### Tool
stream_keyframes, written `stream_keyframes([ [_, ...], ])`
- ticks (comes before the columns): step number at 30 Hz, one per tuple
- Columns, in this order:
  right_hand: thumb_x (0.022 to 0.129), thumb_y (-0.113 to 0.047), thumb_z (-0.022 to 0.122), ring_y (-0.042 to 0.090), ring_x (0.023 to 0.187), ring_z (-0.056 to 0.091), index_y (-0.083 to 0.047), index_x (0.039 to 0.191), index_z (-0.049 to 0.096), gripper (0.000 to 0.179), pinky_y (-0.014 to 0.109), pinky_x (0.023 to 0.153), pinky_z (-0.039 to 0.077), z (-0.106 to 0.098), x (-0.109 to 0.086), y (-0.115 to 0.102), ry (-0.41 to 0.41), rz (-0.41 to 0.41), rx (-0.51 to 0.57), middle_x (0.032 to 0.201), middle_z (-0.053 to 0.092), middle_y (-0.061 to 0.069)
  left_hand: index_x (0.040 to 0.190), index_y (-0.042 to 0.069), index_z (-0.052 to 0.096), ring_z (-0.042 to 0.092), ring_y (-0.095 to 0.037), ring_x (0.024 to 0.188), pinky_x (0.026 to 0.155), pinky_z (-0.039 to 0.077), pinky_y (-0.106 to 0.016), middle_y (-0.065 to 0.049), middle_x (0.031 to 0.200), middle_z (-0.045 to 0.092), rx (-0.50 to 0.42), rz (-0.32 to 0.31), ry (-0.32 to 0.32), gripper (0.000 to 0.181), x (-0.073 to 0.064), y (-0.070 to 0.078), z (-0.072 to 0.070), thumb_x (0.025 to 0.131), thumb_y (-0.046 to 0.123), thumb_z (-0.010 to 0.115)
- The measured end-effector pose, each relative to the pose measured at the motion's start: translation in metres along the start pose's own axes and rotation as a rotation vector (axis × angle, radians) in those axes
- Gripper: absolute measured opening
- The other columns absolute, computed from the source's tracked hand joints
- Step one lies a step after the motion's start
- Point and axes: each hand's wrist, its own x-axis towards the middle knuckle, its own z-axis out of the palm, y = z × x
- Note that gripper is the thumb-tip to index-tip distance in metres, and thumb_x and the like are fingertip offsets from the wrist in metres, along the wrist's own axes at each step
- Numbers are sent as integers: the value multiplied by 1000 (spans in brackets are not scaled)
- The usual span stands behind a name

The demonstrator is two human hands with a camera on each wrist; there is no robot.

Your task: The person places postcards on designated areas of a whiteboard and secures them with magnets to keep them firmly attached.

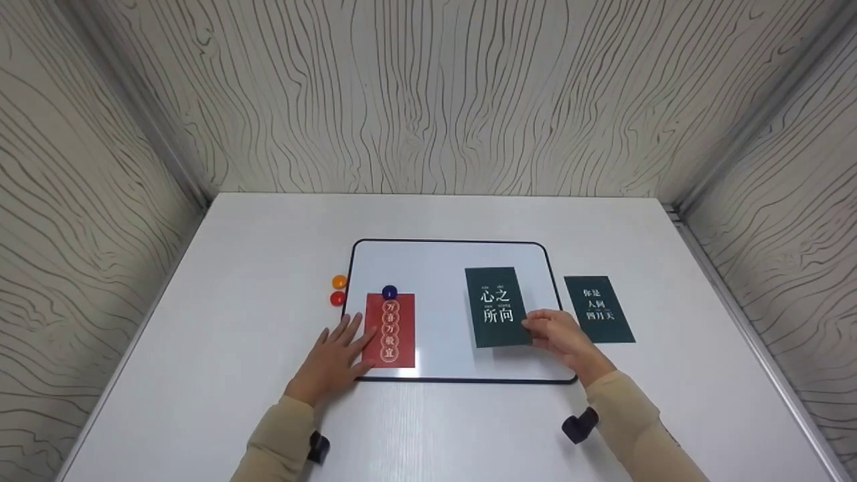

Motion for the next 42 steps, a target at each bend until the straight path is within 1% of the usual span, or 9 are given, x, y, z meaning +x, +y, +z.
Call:
stream_keyframes([
  [6,92,-13,61,10,85,58,0,113,57,25,20,74,53,5,-2,1,1,2,-9,97,62,-1,149,26,36,14,-32,153,122,20,-58,-4,164,21,6,3,-5,60,0,0,-1,95,49,51],
  [9,92,-12,61,11,84,57,-1,109,59,21,20,73,53,7,-2,0,10,2,-10,94,61,-1,149,26,36,14,-32,153,122,20,-57,-4,163,21,1,-1,-4,61,0,0,-1,95,49,51],
  [16,91,-11,61,11,83,56,-4,101,60,13,20,71,52,13,0,0,9,2,-16,91,60,-2,148,25,37,16,-32,153,122,21,-58,-5,163,23,-10,0,17,61,-1,0,0,95,48,52],
  [21,90,-10,61,11,81,56,-4,100,60,11,20,69,52,20,1,1,8,10,-3,89,61,-2,149,26,36,15,-31,153,122,20,-58,-4,163,22,-15,2,14,61,0,0,0,95,49,51],
  [26,91,-11,61,11,82,56,-3,103,60,15,20,69,52,26,2,3,13,17,-14,91,61,-1,149,25,36,14,-32,153,122,20,-58,-5,163,22,-15,2,7,61,-1,0,0,95,49,52],
  [32,91,-11,61,11,80,56,-3,103,59,14,20,69,52,30,2,5,2,14,-29,90,61,-1,149,26,35,14,-32,153,122,19,-58,-4,164,20,-16,2,0,61,-1,0,0,95,49,52],
  [38,91,-10,61,11,78,56,-3,99,60,11,20,67,52,34,4,8,2,13,-26,86,60,-1,150,27,34,13,-32,153,122,19,-58,-4,164,20,-17,1,-2,62,0,0,0,95,49,52],
  [42,90,-8,60,10,76,55,-3,96,61,7,20,65,51,37,4,10,-11,10,-11,84,59,-2,149,26,36,16,-32,153,122,20,-59,-5,163,23,-18,4,9,62,0,-1,1,94,49,52],
])
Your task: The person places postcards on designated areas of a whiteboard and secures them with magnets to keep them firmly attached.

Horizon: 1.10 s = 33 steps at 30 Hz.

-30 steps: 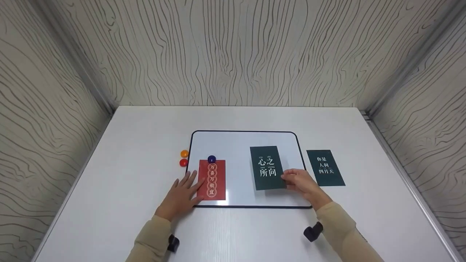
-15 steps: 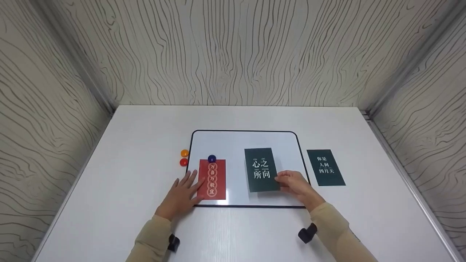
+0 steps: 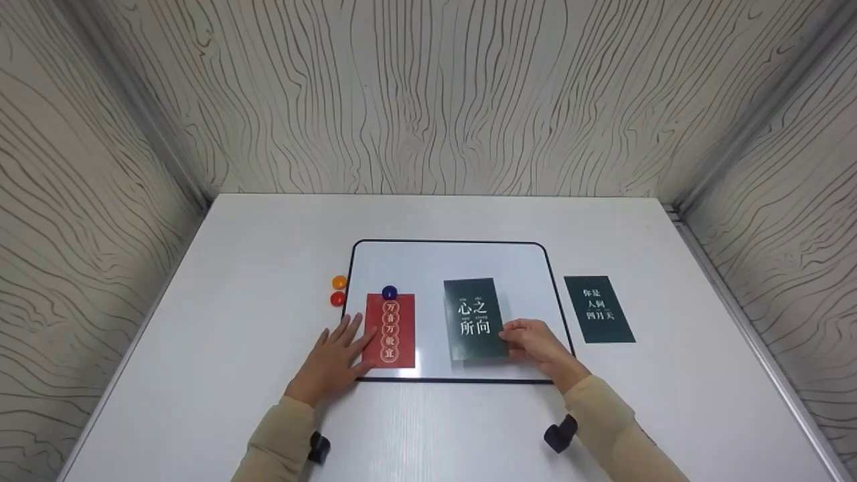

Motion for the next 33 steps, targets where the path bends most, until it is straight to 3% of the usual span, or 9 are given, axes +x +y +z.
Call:
stream_keyframes([
  [14,90,-7,61,13,78,55,1,102,61,15,20,64,50,15,2,9,21,17,-25,87,59,1,149,25,36,15,-32,153,122,19,-58,-5,163,22,-13,0,-4,60,-1,0,-1,95,49,50],
  [33,89,-4,60,11,76,57,2,98,61,11,20,63,51,30,4,13,36,25,4,83,60,1,148,29,37,17,-30,153,121,22,-58,-3,162,25,10,-12,7,60,-1,1,-1,94,50,52],
])
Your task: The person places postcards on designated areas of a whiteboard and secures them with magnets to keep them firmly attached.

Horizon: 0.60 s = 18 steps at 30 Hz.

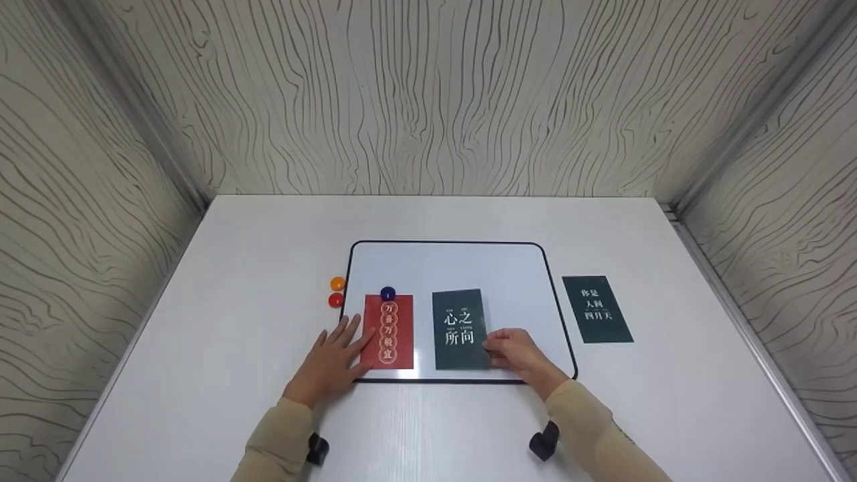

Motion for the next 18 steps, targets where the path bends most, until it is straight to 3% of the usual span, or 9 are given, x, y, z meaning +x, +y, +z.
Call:
stream_keyframes([
  [13,88,-4,61,13,76,58,2,96,62,10,22,64,53,7,-1,0,34,3,-38,85,62,4,149,27,35,15,-31,153,122,21,-58,-4,163,23,-9,3,-8,61,0,0,-2,94,49,53],
  [18,88,-5,61,14,74,59,3,96,63,12,23,62,55,12,-1,1,76,-18,-109,85,62,6,149,27,35,15,-32,153,121,21,-59,-4,163,22,-9,10,-9,62,0,0,-1,94,49,53],
])
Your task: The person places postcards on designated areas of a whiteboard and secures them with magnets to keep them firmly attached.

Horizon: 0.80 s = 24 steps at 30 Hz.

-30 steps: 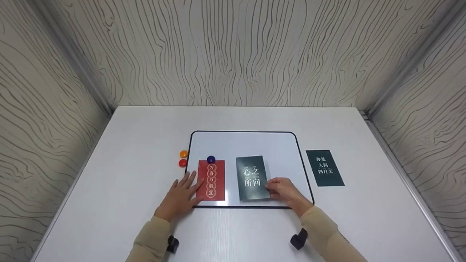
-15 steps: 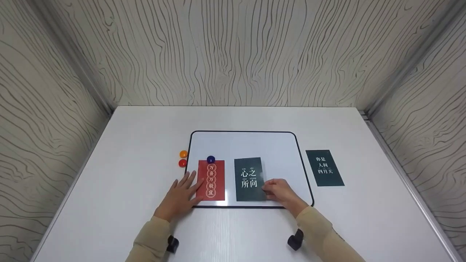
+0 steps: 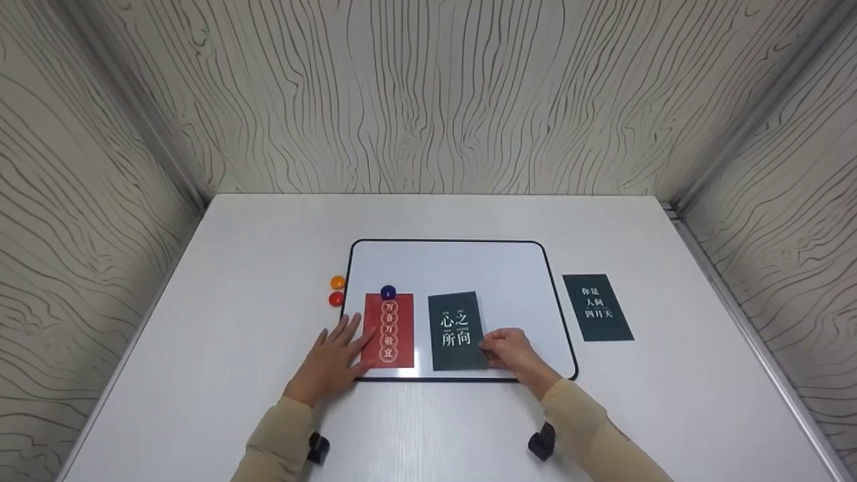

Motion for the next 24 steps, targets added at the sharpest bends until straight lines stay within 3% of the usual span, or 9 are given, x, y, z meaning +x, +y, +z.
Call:
stream_keyframes([
  [11,83,-4,61,11,49,55,2,87,61,8,21,46,53,5,-3,-4,60,-21,-131,69,55,4,148,27,37,17,-31,153,121,22,-58,-4,163,25,14,-2,13,62,2,-2,2,93,49,54],
  [24,82,-8,71,8,46,53,-2,82,57,15,17,43,48,14,-8,-10,99,-72,-230,66,54,2,149,29,35,15,-31,153,122,20,-59,-3,163,23,-5,-6,5,62,1,-2,3,93,49,54],
])
